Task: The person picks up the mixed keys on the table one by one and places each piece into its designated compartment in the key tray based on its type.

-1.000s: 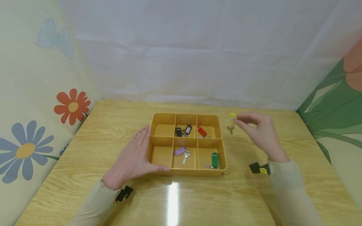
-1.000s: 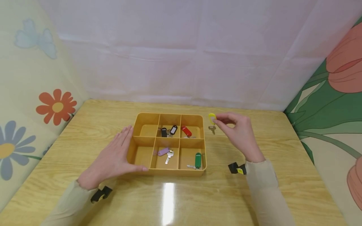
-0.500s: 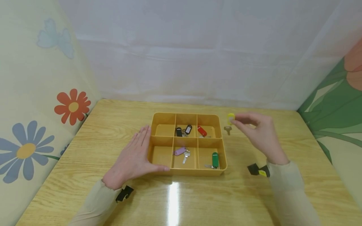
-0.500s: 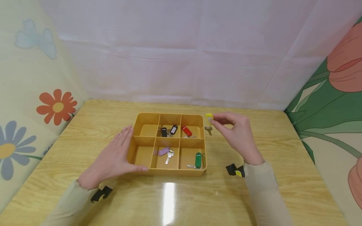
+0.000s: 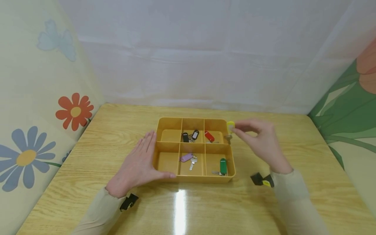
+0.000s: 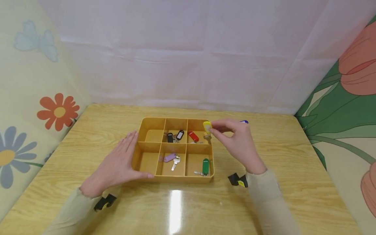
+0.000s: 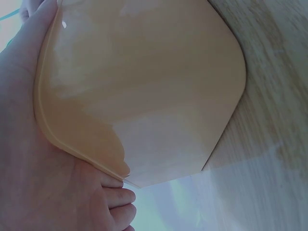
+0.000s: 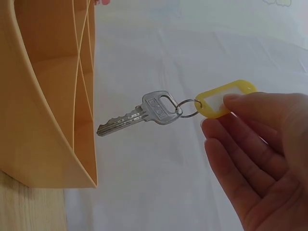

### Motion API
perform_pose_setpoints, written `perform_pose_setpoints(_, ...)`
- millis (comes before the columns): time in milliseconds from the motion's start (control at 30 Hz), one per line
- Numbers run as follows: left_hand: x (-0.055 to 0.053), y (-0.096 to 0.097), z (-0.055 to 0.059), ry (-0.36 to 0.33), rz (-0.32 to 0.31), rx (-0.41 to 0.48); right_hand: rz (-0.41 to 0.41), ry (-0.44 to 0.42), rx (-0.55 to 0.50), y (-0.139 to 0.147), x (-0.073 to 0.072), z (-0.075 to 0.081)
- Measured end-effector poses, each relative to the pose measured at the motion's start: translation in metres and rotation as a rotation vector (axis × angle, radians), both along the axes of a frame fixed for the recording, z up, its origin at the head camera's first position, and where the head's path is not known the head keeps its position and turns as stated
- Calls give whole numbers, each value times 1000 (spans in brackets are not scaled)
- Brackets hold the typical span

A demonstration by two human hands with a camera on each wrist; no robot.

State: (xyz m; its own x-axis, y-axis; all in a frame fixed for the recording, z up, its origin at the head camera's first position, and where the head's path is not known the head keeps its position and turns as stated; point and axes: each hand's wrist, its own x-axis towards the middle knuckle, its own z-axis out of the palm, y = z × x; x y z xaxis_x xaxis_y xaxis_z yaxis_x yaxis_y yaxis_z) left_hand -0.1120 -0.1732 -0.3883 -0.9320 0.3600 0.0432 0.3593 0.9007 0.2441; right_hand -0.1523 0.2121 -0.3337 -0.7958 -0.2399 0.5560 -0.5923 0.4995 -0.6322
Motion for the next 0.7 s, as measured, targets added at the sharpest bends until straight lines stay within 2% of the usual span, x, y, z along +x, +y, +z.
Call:
perform_pose_setpoints(300, 0, 0, 0, 2, -2, 4, 66, 20, -19, -9, -1, 1)
perform_pose_setpoints(700, -1, 0, -1, 1, -2, 3, 78, -4, -6, -21, -4, 6)
